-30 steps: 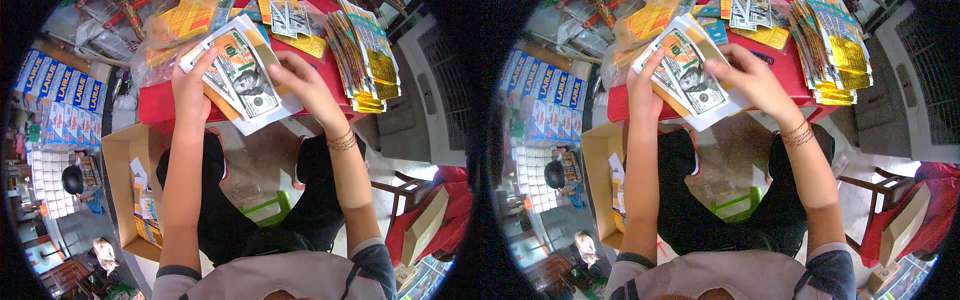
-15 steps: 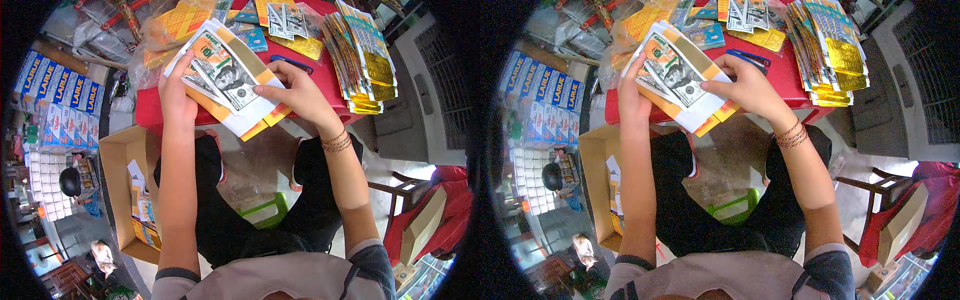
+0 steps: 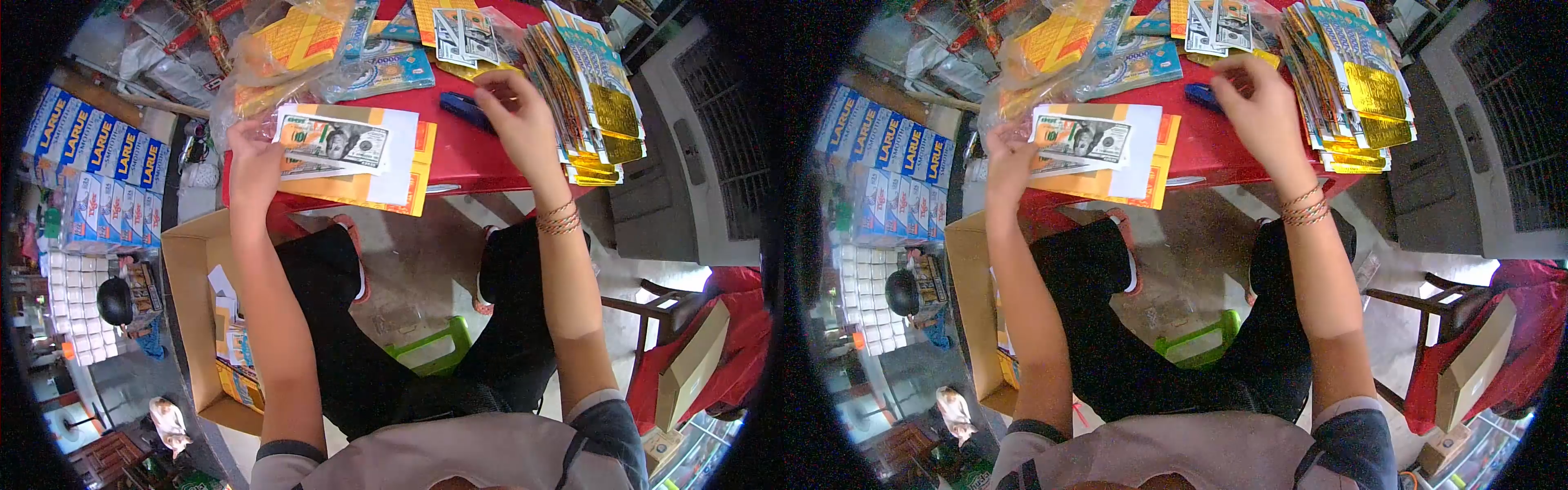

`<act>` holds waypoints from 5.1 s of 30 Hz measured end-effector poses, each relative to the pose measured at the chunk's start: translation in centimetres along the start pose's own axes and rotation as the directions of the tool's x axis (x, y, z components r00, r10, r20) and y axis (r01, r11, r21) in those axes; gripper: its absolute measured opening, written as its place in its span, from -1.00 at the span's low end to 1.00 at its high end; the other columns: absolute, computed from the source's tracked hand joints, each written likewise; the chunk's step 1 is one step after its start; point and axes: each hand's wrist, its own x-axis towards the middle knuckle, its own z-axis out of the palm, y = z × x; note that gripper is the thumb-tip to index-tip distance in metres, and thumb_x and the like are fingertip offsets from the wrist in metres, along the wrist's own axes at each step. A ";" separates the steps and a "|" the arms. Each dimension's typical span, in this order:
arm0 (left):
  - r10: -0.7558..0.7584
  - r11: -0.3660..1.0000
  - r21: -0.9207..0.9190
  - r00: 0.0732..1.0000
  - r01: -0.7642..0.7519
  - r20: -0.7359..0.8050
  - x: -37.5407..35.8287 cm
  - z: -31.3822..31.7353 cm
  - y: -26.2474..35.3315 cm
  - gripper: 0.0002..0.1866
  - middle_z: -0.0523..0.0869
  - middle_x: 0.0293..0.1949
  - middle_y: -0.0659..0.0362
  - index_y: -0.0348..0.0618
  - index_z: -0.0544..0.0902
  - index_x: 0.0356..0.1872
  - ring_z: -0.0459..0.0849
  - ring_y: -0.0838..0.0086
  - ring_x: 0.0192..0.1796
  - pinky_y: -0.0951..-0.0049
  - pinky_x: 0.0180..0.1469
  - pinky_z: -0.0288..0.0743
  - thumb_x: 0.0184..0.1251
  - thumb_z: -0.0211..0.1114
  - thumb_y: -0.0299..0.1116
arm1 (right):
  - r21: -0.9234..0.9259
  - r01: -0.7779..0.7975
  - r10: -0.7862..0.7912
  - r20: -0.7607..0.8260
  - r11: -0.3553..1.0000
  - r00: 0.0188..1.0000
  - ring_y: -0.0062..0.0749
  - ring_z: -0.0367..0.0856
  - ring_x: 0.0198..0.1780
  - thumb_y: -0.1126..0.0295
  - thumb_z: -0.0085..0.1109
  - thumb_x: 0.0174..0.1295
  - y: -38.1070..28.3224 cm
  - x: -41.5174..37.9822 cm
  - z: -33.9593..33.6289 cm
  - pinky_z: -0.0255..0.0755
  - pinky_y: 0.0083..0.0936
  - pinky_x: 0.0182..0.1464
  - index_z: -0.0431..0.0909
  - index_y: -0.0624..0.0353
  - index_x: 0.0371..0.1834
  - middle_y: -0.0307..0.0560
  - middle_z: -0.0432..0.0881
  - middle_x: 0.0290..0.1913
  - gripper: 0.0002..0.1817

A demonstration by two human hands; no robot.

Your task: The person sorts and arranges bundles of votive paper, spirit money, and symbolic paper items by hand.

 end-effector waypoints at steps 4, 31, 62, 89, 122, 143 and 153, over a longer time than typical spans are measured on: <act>0.056 0.927 0.375 0.997 -0.028 -0.062 -1.2 -0.1 0.8 -0.56 0.60 -0.40 -0.15 -0.15 0.22 0.06 0.63 -0.01 -0.24 0.11 -0.22 0.41 0.19 0.17 -0.40 | -0.486 0.117 -0.153 -0.035 0.866 0.988 -0.03 0.54 -0.04 0.37 0.26 0.07 2.0 1.9 -1.6 0.40 -0.25 0.06 0.52 0.31 -0.10 0.15 0.57 -0.08 -0.65; 0.528 0.704 0.590 0.847 -0.395 -0.063 -3.0 3.9 4.1 -0.90 0.61 -0.34 -0.01 -0.19 0.59 -0.29 0.58 0.09 -0.22 0.15 -0.14 0.43 0.19 0.16 -0.48 | -0.091 -0.016 0.015 -0.010 0.996 1.000 -0.28 0.61 -0.13 0.39 0.36 0.01 5.1 4.9 -2.3 0.43 -0.45 0.01 0.50 0.22 0.03 -0.03 0.64 -0.20 -0.53; 0.321 0.721 -0.680 0.805 0.134 0.499 -3.8 6.9 7.4 -0.72 0.63 -0.14 0.04 -0.38 0.49 -0.05 0.69 0.37 -0.18 0.44 -0.17 0.65 0.28 0.25 -0.45 | 0.610 -0.374 0.137 0.399 0.699 0.907 -0.58 0.55 -0.10 0.44 0.31 0.14 -2.4 0.5 -2.5 0.43 -0.63 0.00 0.55 0.29 -0.06 -0.18 0.60 -0.12 -0.69; 0.227 0.678 -0.723 0.898 0.131 0.376 -3.9 7.8 7.2 -0.69 0.62 -0.18 0.04 -0.46 0.54 -0.04 0.65 0.39 -0.18 0.36 -0.25 0.73 0.36 0.18 -0.38 | 0.553 -0.365 0.145 0.400 0.749 0.905 -0.61 0.51 -0.10 0.46 0.31 0.12 -2.2 0.3 -1.6 0.37 -0.65 0.01 0.57 0.27 -0.09 -0.22 0.59 -0.17 -0.71; 0.359 0.896 -0.270 0.933 -0.352 -0.023 -3.3 8.6 5.7 -0.83 0.65 -0.32 0.20 -0.37 0.65 -0.36 0.56 0.63 -0.33 0.64 -0.26 0.41 0.18 0.36 -0.43 | 0.292 -0.251 0.139 0.354 0.923 0.925 -0.72 0.51 -0.27 0.29 0.34 0.13 -2.7 -0.2 -0.6 0.39 -0.71 -0.20 0.59 0.16 -0.16 -0.32 0.61 -0.28 -0.73; 0.156 0.772 -0.592 0.972 -0.231 -0.176 -1.0 4.8 5.2 -0.78 0.56 -0.46 0.32 -0.22 0.58 -0.32 0.44 0.74 -0.42 0.71 -0.40 0.32 0.23 0.37 -0.28 | 0.559 -0.264 0.256 0.095 0.786 0.962 -0.57 0.57 -0.11 0.29 0.27 0.19 0.6 1.8 -2.9 0.44 -0.65 -0.04 0.54 0.22 -0.01 -0.20 0.61 -0.14 -0.65; 0.121 0.733 -0.678 0.991 -0.056 0.049 -2.0 5.4 5.4 -0.88 0.61 -0.33 0.29 -0.08 0.51 -0.35 0.59 0.66 -0.29 0.61 -0.34 0.45 0.27 0.32 -0.40 | -0.309 0.323 -0.382 -0.154 0.894 0.911 -0.49 0.46 0.09 0.24 0.25 0.21 -1.3 1.9 0.8 0.36 -0.56 0.12 0.47 0.21 0.10 -0.18 0.53 0.03 -0.56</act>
